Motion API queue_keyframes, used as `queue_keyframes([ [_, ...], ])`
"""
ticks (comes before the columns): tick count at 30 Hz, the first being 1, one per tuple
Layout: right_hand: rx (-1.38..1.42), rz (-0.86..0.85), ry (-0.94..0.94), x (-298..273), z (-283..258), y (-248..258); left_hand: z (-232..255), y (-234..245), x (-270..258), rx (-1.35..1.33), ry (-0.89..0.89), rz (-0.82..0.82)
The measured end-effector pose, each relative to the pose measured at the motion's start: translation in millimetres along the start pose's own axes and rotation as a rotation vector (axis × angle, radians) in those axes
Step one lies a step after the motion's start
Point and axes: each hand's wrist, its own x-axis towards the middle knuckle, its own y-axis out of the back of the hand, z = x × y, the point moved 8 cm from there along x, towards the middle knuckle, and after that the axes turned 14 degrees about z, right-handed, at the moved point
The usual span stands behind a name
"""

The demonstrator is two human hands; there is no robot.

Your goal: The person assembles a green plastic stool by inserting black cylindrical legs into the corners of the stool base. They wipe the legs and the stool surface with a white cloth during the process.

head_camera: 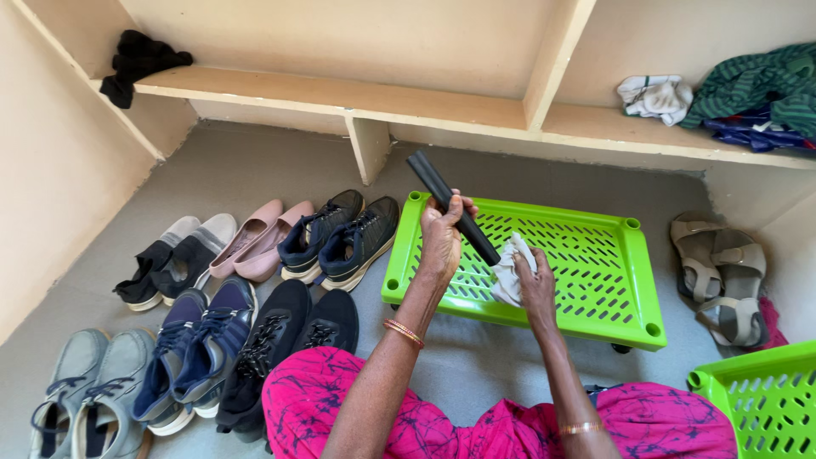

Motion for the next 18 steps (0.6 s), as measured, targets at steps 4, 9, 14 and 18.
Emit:
queue_keyframes([
  [4,0.705,-0.126,-0.125,-47.6,-37.8,-7.1,-25.0,8.3,-0.7,-0.173,0.045,0.087],
  [9,0.631,-0.039,0.167,-61.9,-76.3,9.5,-27.1,0.0,-10.1,-0.224,0.172,0.138],
  [14,0.287,-0.050,0.304,-63.8,-71.3,22.4,-10.0,-17.8,-21.7,-0.086,0.170,0.181],
  [18,0.308,-0.008,0.305,-61.5,-50.8,27.4,-14.0,-42.9,-32.0,-0.073,0.307,0.131],
])
